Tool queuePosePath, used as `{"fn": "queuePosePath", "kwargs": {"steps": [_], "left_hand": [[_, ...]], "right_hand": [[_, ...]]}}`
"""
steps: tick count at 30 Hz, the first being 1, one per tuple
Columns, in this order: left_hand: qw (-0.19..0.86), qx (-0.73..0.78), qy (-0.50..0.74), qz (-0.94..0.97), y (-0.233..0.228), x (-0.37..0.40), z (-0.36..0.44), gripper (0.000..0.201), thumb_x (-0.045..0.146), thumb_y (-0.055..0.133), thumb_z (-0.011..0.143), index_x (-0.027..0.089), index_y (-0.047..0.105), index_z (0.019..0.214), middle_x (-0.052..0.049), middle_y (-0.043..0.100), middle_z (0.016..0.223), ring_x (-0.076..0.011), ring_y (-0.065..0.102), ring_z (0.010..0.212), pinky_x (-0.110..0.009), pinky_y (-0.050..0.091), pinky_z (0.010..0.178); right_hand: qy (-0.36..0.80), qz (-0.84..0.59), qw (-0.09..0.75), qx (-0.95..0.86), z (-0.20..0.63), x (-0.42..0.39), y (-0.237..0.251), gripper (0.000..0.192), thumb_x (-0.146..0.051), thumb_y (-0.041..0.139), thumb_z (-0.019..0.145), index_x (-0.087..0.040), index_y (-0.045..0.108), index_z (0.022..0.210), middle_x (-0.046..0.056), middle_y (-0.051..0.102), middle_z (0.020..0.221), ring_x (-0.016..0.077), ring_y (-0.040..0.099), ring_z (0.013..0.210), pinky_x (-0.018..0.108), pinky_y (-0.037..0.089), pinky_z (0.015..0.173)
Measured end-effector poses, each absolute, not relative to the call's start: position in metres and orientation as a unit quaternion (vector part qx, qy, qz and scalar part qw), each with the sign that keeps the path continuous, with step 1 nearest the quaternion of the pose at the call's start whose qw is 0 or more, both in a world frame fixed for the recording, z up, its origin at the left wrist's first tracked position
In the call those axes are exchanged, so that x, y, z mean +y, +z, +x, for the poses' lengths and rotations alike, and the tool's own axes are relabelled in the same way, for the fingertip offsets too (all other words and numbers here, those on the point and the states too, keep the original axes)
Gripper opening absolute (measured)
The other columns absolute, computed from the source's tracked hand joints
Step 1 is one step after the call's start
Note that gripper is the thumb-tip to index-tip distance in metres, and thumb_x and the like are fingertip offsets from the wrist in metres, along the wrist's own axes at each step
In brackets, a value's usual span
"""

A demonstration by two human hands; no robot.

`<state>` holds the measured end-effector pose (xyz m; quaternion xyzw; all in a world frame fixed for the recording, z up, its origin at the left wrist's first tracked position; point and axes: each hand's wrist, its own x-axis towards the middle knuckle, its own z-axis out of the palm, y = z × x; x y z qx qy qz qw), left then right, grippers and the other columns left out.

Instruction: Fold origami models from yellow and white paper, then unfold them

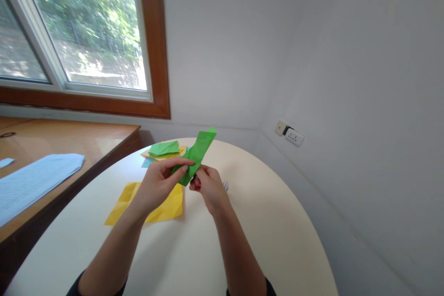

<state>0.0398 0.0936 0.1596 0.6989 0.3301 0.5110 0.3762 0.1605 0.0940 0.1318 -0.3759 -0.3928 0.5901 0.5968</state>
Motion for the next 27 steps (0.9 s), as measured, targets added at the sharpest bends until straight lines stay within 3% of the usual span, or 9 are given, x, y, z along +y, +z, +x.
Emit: {"fn": "queuePosePath", "kwargs": {"steps": [9,17,21,24,27], "left_hand": [[0.369,0.294,0.518,0.713,0.155,0.099,0.033,0.03,0.004,0.039,0.062,0.016,0.062,0.076,-0.002,0.062,0.08,-0.0116,0.055,0.067,-0.022,0.042,0.058],[0.303,0.298,0.511,0.747,0.156,0.097,0.036,0.038,0.001,0.034,0.06,0.017,0.064,0.078,-0.006,0.06,0.107,-0.0194,0.053,0.103,-0.035,0.042,0.09],[0.293,0.279,0.511,0.759,0.156,0.093,0.039,0.05,0.0,0.036,0.062,0.021,0.062,0.1,-0.005,0.054,0.116,-0.0183,0.05,0.105,-0.035,0.04,0.094],[0.333,0.277,0.532,0.728,0.154,0.092,0.042,0.066,0.004,0.046,0.067,0.028,0.04,0.127,-0.006,0.049,0.123,-0.0144,0.052,0.093,-0.032,0.044,0.087],[0.364,0.297,0.534,0.703,0.151,0.094,0.043,0.075,0.01,0.057,0.066,0.03,0.03,0.133,-0.008,0.048,0.121,-0.0122,0.051,0.084,-0.031,0.047,0.081]], "right_hand": [[0.618,-0.368,0.558,-0.413,0.163,0.09,0.136,0.026,-0.038,0.068,0.058,-0.015,0.06,0.068,-0.001,0.057,0.058,0.0106,0.053,0.052,0.027,0.044,0.053],[0.609,-0.371,0.579,-0.396,0.161,0.09,0.137,0.026,-0.036,0.069,0.057,-0.016,0.06,0.071,0.0,0.06,0.062,0.0116,0.057,0.055,0.026,0.046,0.054],[0.606,-0.368,0.575,-0.408,0.161,0.092,0.136,0.025,-0.037,0.067,0.061,-0.017,0.061,0.075,0.001,0.063,0.067,0.013,0.058,0.059,0.026,0.047,0.054],[0.604,-0.366,0.58,-0.406,0.159,0.094,0.134,0.023,-0.034,0.066,0.062,-0.019,0.063,0.078,0.003,0.066,0.078,0.0132,0.059,0.064,0.024,0.046,0.055],[0.608,-0.358,0.587,-0.396,0.158,0.095,0.131,0.02,-0.03,0.066,0.061,-0.02,0.064,0.079,0.002,0.066,0.08,0.0118,0.057,0.065,0.022,0.045,0.055]]}}
